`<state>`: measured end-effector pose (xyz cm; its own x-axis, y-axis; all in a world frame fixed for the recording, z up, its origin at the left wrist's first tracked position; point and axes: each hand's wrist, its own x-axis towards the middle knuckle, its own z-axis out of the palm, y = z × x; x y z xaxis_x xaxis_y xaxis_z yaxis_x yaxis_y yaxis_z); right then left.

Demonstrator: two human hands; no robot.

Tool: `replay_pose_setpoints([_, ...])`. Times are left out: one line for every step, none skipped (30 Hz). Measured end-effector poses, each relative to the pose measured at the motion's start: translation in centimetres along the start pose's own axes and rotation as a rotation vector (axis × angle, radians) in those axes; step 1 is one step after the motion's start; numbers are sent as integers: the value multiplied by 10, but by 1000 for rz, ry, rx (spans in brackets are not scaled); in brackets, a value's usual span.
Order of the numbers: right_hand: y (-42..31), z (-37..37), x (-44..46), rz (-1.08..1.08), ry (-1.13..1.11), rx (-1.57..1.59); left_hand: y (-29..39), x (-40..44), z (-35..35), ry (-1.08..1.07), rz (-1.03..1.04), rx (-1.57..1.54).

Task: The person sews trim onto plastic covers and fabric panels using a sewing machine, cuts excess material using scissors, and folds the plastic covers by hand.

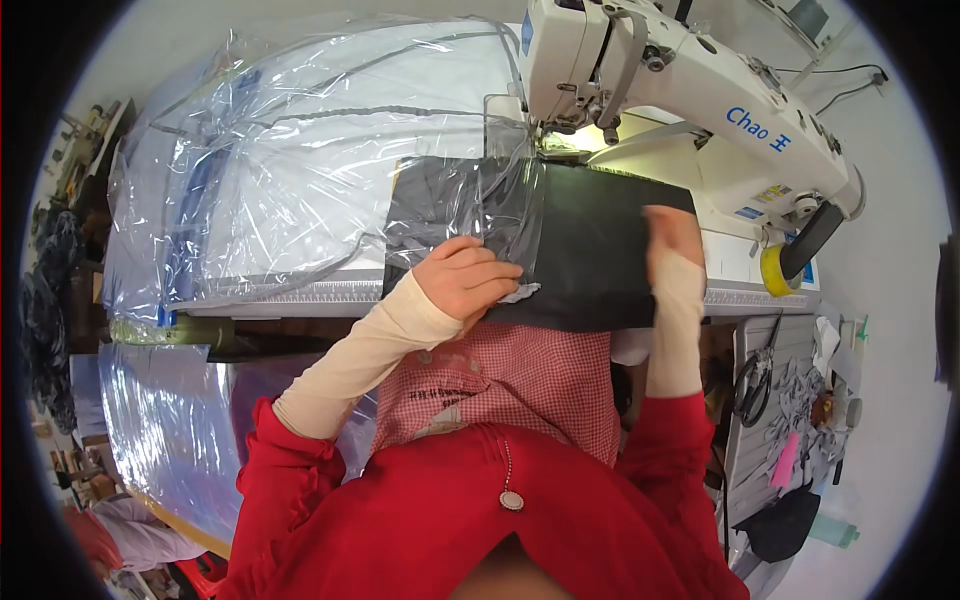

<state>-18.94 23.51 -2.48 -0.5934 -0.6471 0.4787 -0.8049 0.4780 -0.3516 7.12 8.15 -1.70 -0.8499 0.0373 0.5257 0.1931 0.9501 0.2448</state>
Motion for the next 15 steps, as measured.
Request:
replay_pose_setpoints([7,-18,-1,272,201,44,-1,-1,2,8,-7,14])
replay_pose_setpoints([73,-21,-8,450,488,416,0,-1,3,25,-24,20])
replay_pose_setpoints([137,-24,-15,510,869,792,0,-1,2,28,-33,16])
replay_pose_setpoints([122,-60,-24,635,772,151,0,0,1,21,-12,5])
replay_pose_setpoints([107,-72,-26,663,940,242,-1,2,0,14,14,-4])
replay_pose_setpoints([100,-71,-25,663,946,240,-2,3,0,15,20,-5])
replay_pose_setpoints([94,-70,-24,568,933,112,-2,3,0,14,35,20])
replay_pose_setpoints([84,-68,-23,474,911,-19,-1,3,2,12,48,41])
replay_pose_setpoints([40,-64,-13,487,867,186,0,3,4,15,56,67])
replay_pose_setpoints([30,-50,-15,334,753,163,1,4,4,12,61,64])
replay_pose_setpoints([8,-37,-14,208,610,202,3,5,3,3,46,76])
replay_pose_setpoints([-19,-27,-14,144,466,296,4,6,2,-7,30,90])
replay_pose_setpoints([-35,-21,-10,-112,352,280,5,6,2,-12,30,91])
replay_pose_setpoints([-48,-10,-8,-221,323,348,5,6,1,-20,25,87])
replay_pose_setpoints([-51,5,-10,-293,216,442,4,7,1,-27,21,82])
